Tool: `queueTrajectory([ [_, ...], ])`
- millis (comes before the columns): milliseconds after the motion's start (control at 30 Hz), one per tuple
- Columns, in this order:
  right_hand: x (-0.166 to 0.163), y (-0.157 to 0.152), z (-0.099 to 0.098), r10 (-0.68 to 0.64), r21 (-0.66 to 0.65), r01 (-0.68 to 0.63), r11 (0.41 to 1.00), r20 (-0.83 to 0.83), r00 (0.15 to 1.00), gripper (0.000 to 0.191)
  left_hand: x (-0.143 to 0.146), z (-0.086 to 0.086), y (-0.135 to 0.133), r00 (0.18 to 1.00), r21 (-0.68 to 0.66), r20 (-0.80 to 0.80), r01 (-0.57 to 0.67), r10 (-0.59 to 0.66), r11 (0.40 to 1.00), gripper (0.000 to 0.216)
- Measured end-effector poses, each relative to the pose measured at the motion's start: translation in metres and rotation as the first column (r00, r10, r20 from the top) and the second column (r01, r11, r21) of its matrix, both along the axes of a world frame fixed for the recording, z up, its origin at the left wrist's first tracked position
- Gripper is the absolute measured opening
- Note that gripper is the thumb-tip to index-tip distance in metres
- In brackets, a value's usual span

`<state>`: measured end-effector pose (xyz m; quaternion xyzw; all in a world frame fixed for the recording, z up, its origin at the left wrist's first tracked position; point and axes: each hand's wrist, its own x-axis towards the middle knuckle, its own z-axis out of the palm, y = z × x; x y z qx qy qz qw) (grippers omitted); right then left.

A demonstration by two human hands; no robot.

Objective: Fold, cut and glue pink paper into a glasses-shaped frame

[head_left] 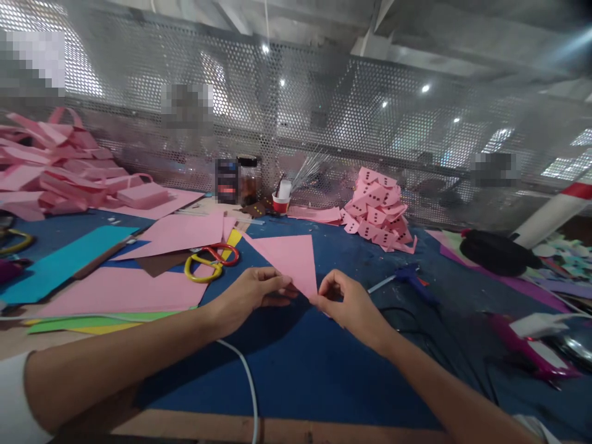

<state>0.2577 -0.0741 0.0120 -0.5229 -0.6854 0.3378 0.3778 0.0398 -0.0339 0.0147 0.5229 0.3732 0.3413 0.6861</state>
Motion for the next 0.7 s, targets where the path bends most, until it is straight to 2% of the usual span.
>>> queueTrajectory([
  [100, 0.005, 0.003, 0.003, 0.048, -0.016, -0.050, 0.999, -0.100, 0.994, 0.024, 0.000, 0.002, 0.003, 0.997, -0.006, 0.069, 0.020, -0.019, 1.000, 0.016],
  [167, 0.010, 0.008, 0.003, 0.026, 0.033, -0.022, 0.999, -0.128, 0.991, 0.021, -0.002, 0.004, 0.006, 0.995, -0.026, 0.061, 0.082, -0.080, 0.996, 0.014],
  [267, 0.020, 0.015, 0.000, -0.092, 0.244, 0.100, 0.965, -0.043, 0.995, 0.020, -0.005, 0.007, 0.006, 0.982, -0.028, 0.013, 0.187, -0.186, 0.982, 0.015],
  [333, 0.024, 0.017, -0.001, -0.183, 0.440, 0.135, 0.888, 0.068, 0.981, 0.035, -0.007, 0.009, 0.006, 0.968, 0.006, -0.053, 0.245, -0.244, 0.970, 0.015],
  [400, 0.025, 0.015, 0.001, -0.248, 0.580, 0.083, 0.810, 0.210, 0.946, 0.047, -0.008, 0.012, 0.005, 0.952, 0.057, -0.153, 0.276, -0.265, 0.959, 0.017],
  [467, 0.024, 0.012, 0.006, -0.273, 0.638, -0.027, 0.770, 0.367, 0.889, 0.053, -0.009, 0.014, 0.005, 0.937, 0.119, -0.242, 0.286, -0.252, 0.951, 0.019],
  [600, 0.022, 0.007, 0.011, -0.261, 0.634, -0.219, 0.741, 0.573, 0.777, 0.061, -0.012, 0.017, 0.007, 0.892, 0.204, -0.337, 0.381, -0.300, 0.902, 0.027],
  [700, 0.021, 0.008, 0.008, -0.211, 0.611, -0.304, 0.731, 0.626, 0.751, 0.051, -0.014, 0.014, 0.009, 0.866, 0.208, -0.369, 0.430, -0.337, 0.879, 0.030],
])
